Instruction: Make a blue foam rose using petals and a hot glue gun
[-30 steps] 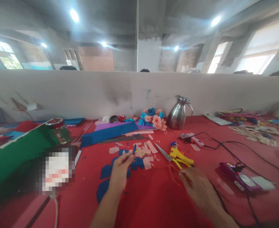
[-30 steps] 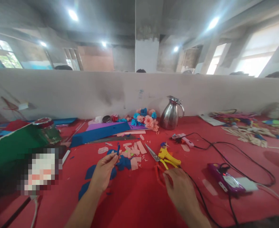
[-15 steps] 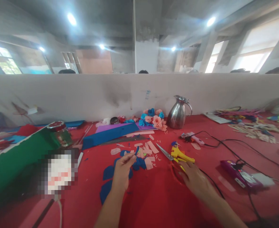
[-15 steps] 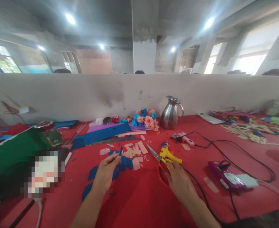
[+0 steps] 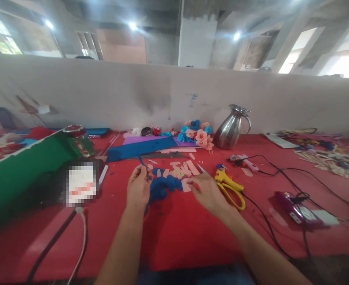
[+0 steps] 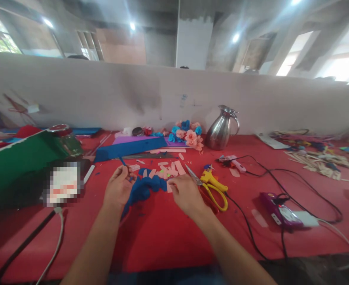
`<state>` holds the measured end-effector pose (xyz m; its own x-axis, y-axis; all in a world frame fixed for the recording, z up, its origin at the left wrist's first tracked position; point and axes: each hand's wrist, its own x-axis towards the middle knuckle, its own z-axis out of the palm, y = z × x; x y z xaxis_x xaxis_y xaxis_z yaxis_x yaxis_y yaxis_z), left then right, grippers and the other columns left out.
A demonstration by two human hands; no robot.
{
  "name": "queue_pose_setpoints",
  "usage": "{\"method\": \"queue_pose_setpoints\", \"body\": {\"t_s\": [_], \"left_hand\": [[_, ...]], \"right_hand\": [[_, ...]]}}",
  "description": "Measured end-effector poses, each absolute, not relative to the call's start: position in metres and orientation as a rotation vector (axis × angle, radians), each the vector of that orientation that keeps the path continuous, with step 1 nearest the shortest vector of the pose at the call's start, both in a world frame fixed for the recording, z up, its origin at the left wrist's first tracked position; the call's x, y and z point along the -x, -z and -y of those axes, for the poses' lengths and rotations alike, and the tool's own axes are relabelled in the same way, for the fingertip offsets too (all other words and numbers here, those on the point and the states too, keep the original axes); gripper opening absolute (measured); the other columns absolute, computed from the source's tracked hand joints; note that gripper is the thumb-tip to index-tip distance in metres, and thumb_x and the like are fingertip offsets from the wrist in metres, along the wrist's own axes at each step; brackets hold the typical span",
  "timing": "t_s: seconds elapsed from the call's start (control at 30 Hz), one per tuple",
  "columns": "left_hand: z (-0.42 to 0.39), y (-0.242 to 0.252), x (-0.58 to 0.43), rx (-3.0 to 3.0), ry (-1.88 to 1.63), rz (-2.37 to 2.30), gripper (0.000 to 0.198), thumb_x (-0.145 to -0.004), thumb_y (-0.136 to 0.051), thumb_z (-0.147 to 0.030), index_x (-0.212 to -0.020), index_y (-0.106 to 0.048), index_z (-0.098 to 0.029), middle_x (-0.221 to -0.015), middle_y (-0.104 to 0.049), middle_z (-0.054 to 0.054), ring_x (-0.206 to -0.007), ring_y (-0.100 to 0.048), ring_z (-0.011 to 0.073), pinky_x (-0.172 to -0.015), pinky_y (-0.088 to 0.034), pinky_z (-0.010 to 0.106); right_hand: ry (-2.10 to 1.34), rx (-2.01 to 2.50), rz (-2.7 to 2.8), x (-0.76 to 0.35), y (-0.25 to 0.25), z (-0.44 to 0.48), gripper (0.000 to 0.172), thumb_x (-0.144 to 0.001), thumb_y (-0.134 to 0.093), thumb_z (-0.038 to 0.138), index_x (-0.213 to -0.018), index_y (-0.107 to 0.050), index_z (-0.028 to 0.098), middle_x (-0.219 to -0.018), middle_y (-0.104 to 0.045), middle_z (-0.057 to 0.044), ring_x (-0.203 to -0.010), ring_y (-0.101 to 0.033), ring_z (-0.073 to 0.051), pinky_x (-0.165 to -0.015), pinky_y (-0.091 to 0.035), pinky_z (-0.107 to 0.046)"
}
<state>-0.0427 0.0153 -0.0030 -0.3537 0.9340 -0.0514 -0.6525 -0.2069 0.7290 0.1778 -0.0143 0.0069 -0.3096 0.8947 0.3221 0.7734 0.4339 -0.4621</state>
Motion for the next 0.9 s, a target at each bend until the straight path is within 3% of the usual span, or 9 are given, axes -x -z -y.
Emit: {"method": "queue_pose_setpoints", "body": {"t_s": [0.1, 0.3, 0.47, 0.6, 0.7, 0.8, 0.9], "left_hand": [[-0.018, 0.004, 0.056, -0.42, -1.852, -0.806, 0.028, -0.057, -0.083, -0.023, -0.066, -0.057, -0.017, -0.062, -0.058, -0.004, -0.054, -0.051, 0.0069, -0.058, -0.044, 0.021], [-0.019, 0.004, 0.072, -0.367, -1.979, -0.845, 0.025, -0.061, -0.079, -0.019, -0.068, -0.056, -0.016, -0.059, -0.054, -0.006, -0.046, -0.043, 0.0051, -0.048, -0.035, 0.019], [-0.016, 0.0, 0.08, -0.397, -1.981, -0.809, 0.019, -0.069, -0.074, -0.018, -0.068, -0.055, -0.016, -0.057, -0.052, -0.005, -0.043, -0.039, 0.0052, -0.047, -0.036, 0.019], [-0.015, -0.003, 0.078, -0.48, -1.934, -0.794, 0.02, -0.069, -0.075, -0.02, -0.067, -0.055, -0.017, -0.058, -0.052, -0.005, -0.042, -0.038, 0.0048, -0.046, -0.037, 0.019], [-0.012, -0.005, 0.069, -0.567, -1.803, -0.783, 0.018, -0.068, -0.076, -0.018, -0.069, -0.058, -0.016, -0.059, -0.052, -0.005, -0.041, -0.036, 0.0033, -0.043, -0.034, 0.017], [-0.007, -0.008, 0.062, -0.613, -1.606, -0.72, 0.015, -0.069, -0.073, -0.013, -0.081, -0.065, -0.016, -0.06, -0.051, -0.005, -0.04, -0.03, 0.0016, -0.04, -0.029, 0.015], [-0.004, -0.009, 0.061, -0.646, -1.478, -0.688, 0.02, -0.069, -0.072, -0.013, -0.089, -0.068, -0.014, -0.064, -0.054, -0.003, -0.041, -0.027, 0.0011, -0.039, -0.028, 0.014]], "right_hand": [[-0.468, 1.396, 2.288, -0.15, -0.007, -0.006, 0.02, -0.08, -0.055, 0.013, -0.086, -0.072, 0.023, -0.089, -0.073, -0.002, -0.088, -0.064, -0.02, -0.082, -0.044, -0.032], [-0.202, 1.444, 2.282, -0.115, 0.011, -0.017, 0.02, -0.076, -0.063, 0.025, -0.095, -0.069, 0.023, -0.101, -0.07, -0.006, -0.104, -0.055, -0.026, -0.088, -0.038, -0.039], [-0.181, 1.426, 2.228, -0.124, 0.027, -0.018, 0.017, -0.083, -0.054, 0.021, -0.083, -0.071, 0.023, -0.089, -0.069, -0.005, -0.098, -0.054, -0.024, -0.087, -0.037, -0.039], [-0.198, 1.307, 2.192, -0.123, 0.026, -0.01, 0.028, -0.08, -0.055, 0.016, -0.105, -0.067, 0.023, -0.105, -0.066, -0.006, -0.105, -0.05, -0.025, -0.092, -0.036, -0.041], [-0.251, 1.159, 2.261, -0.109, 0.022, -0.001, 0.04, -0.082, -0.058, 0.024, -0.122, -0.058, 0.023, -0.115, -0.062, -0.007, -0.11, -0.047, -0.025, -0.095, -0.035, -0.041], [-0.27, 1.171, 2.286, -0.096, 0.021, 0.004, 0.044, -0.082, -0.062, 0.035, -0.124, -0.057, 0.021, -0.116, -0.062, -0.008, -0.111, -0.045, -0.027, -0.095, -0.034, -0.043], [-0.254, 1.184, 2.339, -0.091, 0.025, 0.004, 0.038, -0.081, -0.064, 0.035, -0.116, -0.062, 0.022, -0.115, -0.062, -0.008, -0.113, -0.043, -0.029, -0.096, -0.031, -0.045]]}}
